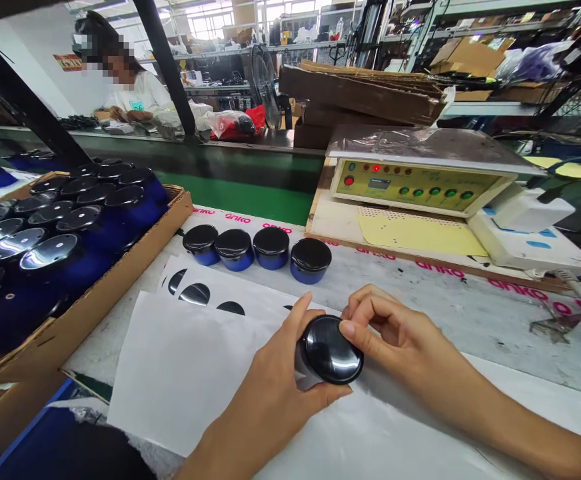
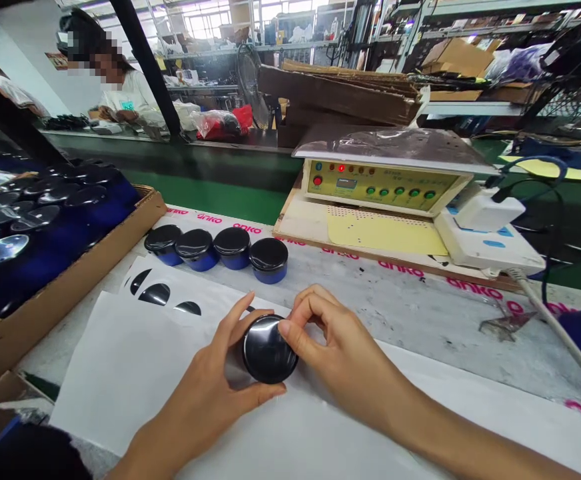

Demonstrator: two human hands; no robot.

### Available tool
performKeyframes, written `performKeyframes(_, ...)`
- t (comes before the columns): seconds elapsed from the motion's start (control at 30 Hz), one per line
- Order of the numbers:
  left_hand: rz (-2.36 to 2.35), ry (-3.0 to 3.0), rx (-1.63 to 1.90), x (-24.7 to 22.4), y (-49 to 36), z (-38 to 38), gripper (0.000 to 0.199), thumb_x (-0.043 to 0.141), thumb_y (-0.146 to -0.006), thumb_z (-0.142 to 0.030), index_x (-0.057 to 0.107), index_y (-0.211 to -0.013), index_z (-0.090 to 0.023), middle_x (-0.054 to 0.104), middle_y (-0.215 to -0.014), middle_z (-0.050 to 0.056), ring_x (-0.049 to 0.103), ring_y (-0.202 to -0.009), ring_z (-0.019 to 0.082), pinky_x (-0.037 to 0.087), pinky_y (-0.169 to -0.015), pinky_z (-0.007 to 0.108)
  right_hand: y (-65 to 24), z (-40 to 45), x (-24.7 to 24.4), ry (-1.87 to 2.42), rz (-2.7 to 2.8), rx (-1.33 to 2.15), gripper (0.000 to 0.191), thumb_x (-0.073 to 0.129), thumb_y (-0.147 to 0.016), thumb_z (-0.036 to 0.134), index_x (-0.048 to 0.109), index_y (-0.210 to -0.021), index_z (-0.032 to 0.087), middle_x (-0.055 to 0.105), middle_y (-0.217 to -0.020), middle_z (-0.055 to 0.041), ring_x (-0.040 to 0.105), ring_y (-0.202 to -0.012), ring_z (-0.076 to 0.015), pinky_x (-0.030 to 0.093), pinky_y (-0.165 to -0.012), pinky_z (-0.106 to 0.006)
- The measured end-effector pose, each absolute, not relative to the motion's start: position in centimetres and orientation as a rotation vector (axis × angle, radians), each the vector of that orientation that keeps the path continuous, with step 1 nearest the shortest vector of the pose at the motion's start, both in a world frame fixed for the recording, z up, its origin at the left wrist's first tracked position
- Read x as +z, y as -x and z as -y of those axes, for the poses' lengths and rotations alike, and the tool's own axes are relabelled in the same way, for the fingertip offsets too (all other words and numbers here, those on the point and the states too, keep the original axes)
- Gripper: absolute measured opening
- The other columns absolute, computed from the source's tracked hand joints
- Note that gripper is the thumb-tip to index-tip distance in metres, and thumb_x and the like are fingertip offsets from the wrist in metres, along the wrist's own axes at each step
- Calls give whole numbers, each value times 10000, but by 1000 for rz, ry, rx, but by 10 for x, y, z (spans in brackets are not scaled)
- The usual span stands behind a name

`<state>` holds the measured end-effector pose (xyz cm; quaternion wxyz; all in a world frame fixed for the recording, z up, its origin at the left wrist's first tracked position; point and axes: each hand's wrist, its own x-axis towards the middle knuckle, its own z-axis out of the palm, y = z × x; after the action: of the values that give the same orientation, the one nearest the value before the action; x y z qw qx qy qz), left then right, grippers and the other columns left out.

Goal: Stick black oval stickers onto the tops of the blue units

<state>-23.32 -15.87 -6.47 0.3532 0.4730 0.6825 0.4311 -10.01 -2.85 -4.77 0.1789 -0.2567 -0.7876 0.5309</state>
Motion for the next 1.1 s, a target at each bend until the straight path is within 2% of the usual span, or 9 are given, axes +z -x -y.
performKeyframes(0.2,-1793,-1277,1105,-66,233,160,960,743,-712,-184,104,-1347,-515,507,-1313,-129,546,-1140,129,438,-956,270,100,28,-51,677,2319,1355,222,487,-909,304,466,-709,211,524,-854,-9,524,-810,-149,415,-706,-298)
performKeyframes(0.37,-1812,-1381,1118,-72,233,160,976,740,-722,-208,69,-1373,-487,502,-1330,-94,528,-1177,145,465,-959,282,98,30,-50,579,2421,1150,187,466,-917,238,441,-733,213,505,-848,-6,511,-764,-136,414,-662,-280)
performKeyframes(0.6,-1836,-1815,1048,-81,235,164,739,627,-826,-324,180,-1413,-371,410,-1414,-7,407,-1292,186,373,-1084,351,92,18,-42,180,2569,935,151,433,-916,152,433,-773,202,486,-832,-21,487,-740,-132,413,-646,-272)
performKeyframes(0.73,-1874,-1855,969,-79,235,167,701,578,-858,-335,168,-1426,-360,375,-1428,-7,378,-1307,179,368,-1089,340,84,-2,-34,257,2452,825,191,421,-923,179,481,-743,202,518,-769,-14,514,-710,-135,424,-624,-266)
performKeyframes(0.83,-1875,-1917,893,-76,234,168,601,522,-894,-312,220,-1411,-365,341,-1438,1,364,-1309,187,378,-1080,356,77,-9,-27,232,2525,779,138,429,-911,183,563,-933,209,603,-909,-47,585,-833,-165,481,-710,-295)
performKeyframes(0.9,-1862,-1959,859,-75,234,168,539,493,-908,-297,265,-1392,-366,314,-1446,13,351,-1315,203,389,-1068,378,74,-6,-24,129,2743,785,377,481,-874,184,474,-1249,218,581,-1179,-89,563,-1062,-211,486,-859,-355)
performKeyframes(0.97,-1847,-1974,879,-77,234,168,486,484,-913,-279,308,-1357,-368,290,-1456,23,338,-1324,216,395,-1057,402,73,1,-25,44,2962,795,693,553,-836,233,232,-1450,210,409,-1414,-117,406,-1276,-261,419,-992,-422)
performKeyframes(1.03,-1826,-1921,1012,-83,234,167,497,521,-896,-264,294,-1327,-365,293,-1452,37,344,-1322,218,397,-1051,423,75,9,-32,10,3078,801,883,616,-813,376,81,-1488,183,237,-1507,-131,259,-1359,-299,353,-1051,-461)
performKeyframes(1.1,-1789,-1819,1191,-90,232,167,613,579,-864,-254,200,-1333,-363,325,-1434,54,383,-1301,210,394,-1050,439,79,13,-41,6,3066,785,933,585,-818,512,33,-1489,173,184,-1522,-142,240,-1366,-298,338,-1065,-453)
